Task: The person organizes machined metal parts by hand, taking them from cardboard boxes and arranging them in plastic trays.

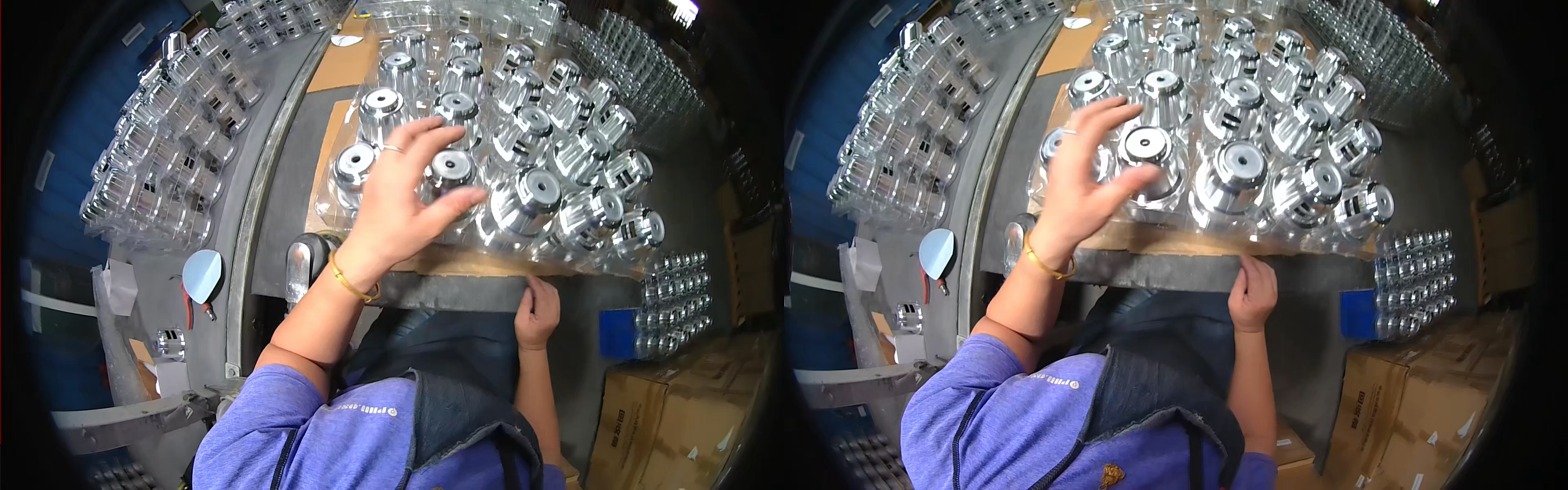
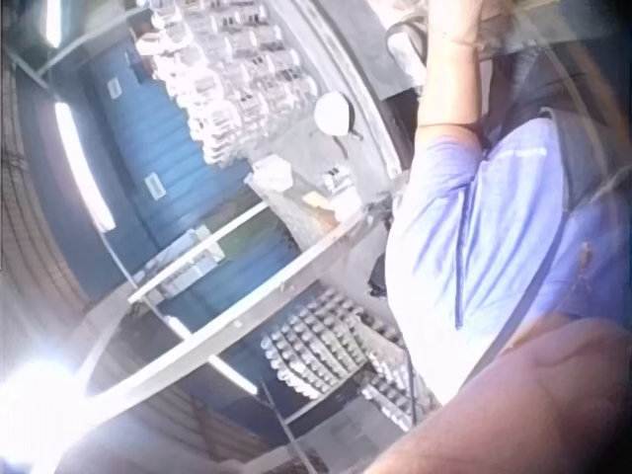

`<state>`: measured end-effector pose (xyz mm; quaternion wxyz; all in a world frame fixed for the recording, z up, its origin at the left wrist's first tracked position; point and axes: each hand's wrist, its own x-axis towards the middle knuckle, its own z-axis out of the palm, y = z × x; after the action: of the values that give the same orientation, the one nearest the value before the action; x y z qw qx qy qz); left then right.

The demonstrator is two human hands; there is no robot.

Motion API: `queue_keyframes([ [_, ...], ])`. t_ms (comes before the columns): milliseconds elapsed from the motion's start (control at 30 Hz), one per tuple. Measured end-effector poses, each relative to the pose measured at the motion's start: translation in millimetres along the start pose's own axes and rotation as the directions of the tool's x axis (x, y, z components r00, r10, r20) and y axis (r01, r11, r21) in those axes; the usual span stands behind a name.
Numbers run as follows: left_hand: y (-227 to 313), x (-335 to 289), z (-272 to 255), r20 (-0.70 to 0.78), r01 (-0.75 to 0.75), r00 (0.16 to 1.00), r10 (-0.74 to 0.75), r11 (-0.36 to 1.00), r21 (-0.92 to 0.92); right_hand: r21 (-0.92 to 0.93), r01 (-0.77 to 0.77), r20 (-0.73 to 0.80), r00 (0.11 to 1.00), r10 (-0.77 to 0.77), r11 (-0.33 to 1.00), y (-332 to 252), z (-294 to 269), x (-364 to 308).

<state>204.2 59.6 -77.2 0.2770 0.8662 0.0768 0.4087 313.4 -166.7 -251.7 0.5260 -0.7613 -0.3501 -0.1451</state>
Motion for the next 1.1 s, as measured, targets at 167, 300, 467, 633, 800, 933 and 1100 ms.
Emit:
queue_keyframes([
  [167,37,6,-53,0.034,-0.148,0.884,0.465,0.349,-0.925,-0.052,0.081,-0.008,0.997,-0.081,0.995,-2,7,0],
  [300,88,-7,-65,-0.072,-0.056,0.829,0.554,-0.046,-0.997,-0.139,0.076,-0.002,0.997,-0.077,0.987,9,-16,-4],
  [467,123,-29,-108,-0.378,-0.336,0.768,0.517,-0.177,-0.925,-0.042,0.013,0.035,0.999,-0.012,0.999,1,-1,-6],
  [633,129,-31,-106,-0.341,-0.305,0.788,0.512,-0.155,-0.940,-0.035,-0.016,0.047,0.999,0.018,0.999,-2,-3,-8],
  [800,134,-23,-105,-0.304,-0.279,0.809,0.503,-0.127,-0.952,-0.038,-0.013,0.003,1.000,0.013,0.999,-2,-2,-6],
  [933,135,-18,-105,-0.265,-0.243,0.815,0.515,-0.111,-0.964,-0.029,-0.030,0.011,0.999,0.030,0.999,1,-1,-8],
  [1100,138,-8,-102,-0.210,-0.185,0.827,0.521,-0.100,-0.978,-0.051,-0.053,0.017,0.998,0.054,0.997,-2,-4,-7],
])
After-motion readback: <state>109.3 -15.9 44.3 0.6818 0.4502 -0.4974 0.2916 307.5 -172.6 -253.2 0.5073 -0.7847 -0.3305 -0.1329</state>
